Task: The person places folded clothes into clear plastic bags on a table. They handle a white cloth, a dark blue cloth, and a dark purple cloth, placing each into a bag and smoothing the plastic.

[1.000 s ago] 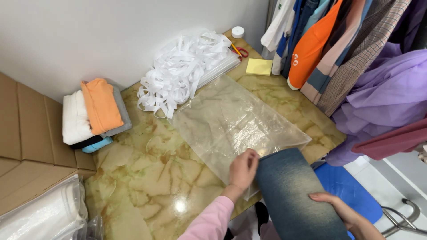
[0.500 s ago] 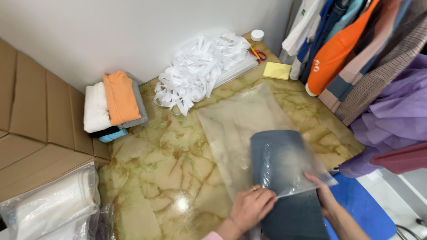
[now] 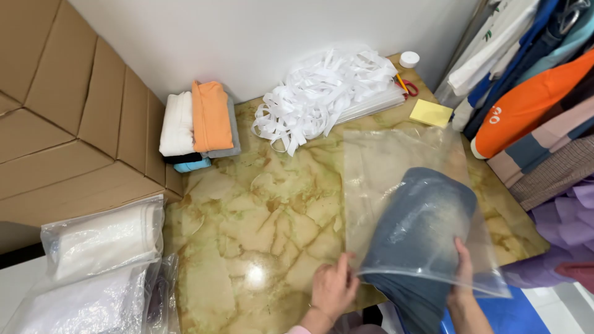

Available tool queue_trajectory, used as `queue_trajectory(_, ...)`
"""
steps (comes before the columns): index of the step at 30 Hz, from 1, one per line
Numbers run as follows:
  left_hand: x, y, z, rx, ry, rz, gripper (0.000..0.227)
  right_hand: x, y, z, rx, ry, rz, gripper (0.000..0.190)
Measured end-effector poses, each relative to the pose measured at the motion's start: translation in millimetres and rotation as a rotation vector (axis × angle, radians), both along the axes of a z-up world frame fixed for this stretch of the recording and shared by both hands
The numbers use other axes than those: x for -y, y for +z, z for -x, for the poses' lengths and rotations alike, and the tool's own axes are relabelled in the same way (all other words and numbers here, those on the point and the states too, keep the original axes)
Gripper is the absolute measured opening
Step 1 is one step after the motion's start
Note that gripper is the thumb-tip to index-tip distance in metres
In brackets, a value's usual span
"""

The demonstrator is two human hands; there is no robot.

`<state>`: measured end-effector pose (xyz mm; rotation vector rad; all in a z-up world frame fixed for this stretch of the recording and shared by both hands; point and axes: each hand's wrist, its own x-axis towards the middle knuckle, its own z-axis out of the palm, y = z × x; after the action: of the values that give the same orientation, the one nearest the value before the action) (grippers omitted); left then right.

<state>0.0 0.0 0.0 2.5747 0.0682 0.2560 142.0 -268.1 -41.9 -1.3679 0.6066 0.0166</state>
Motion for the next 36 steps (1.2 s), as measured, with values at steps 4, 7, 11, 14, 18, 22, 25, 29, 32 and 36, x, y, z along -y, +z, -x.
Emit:
queue_trajectory(4,19,16,5,0.121,-0.155,0.025,0.047,-48,62,-1,-0.129,-0.026,-0.335,0.046)
queue_trajectory(7,30,16,4,0.053,-0.185,0.01,0.051,-68,78,-21,-0.166,-0.056,-0.349,0.04)
queue_trajectory(11,44,33,1,0.098,-0.241,0.086,0.049,-90,86,-42,-0.143,-0.052,-0.227,0.05)
queue_trajectory(14,46,36,-2,0.135,-0.228,0.135,0.043,-107,94,-47,-0.059,0.123,-0.413,0.043)
queue_trajectory(18,62,35,-2,0.091,-0.208,0.136,0.035,-105,31,-97,-0.002,0.268,-0.397,0.043)
queue_trajectory(22,61,19,4,-0.074,0.131,0.374,0.044,-133,94,-68,-0.169,0.29,-0.099,0.061)
queue_trajectory(25,53,-12,17,-0.295,0.4,0.372,0.06,-140,119,-42,-0.334,0.482,0.043,0.102)
queue_trajectory(29,57,-29,30,-0.63,0.457,0.414,0.084,-147,161,-22,-0.475,0.687,0.096,0.069)
queue_trajectory(32,55,-20,35,-0.275,0.378,0.513,0.065,-129,21,-52,-0.293,0.623,-0.074,0.013)
queue_trajectory(36,26,11,35,-0.083,0.302,0.347,0.053,-145,14,-40,-0.041,0.585,-0.038,0.053)
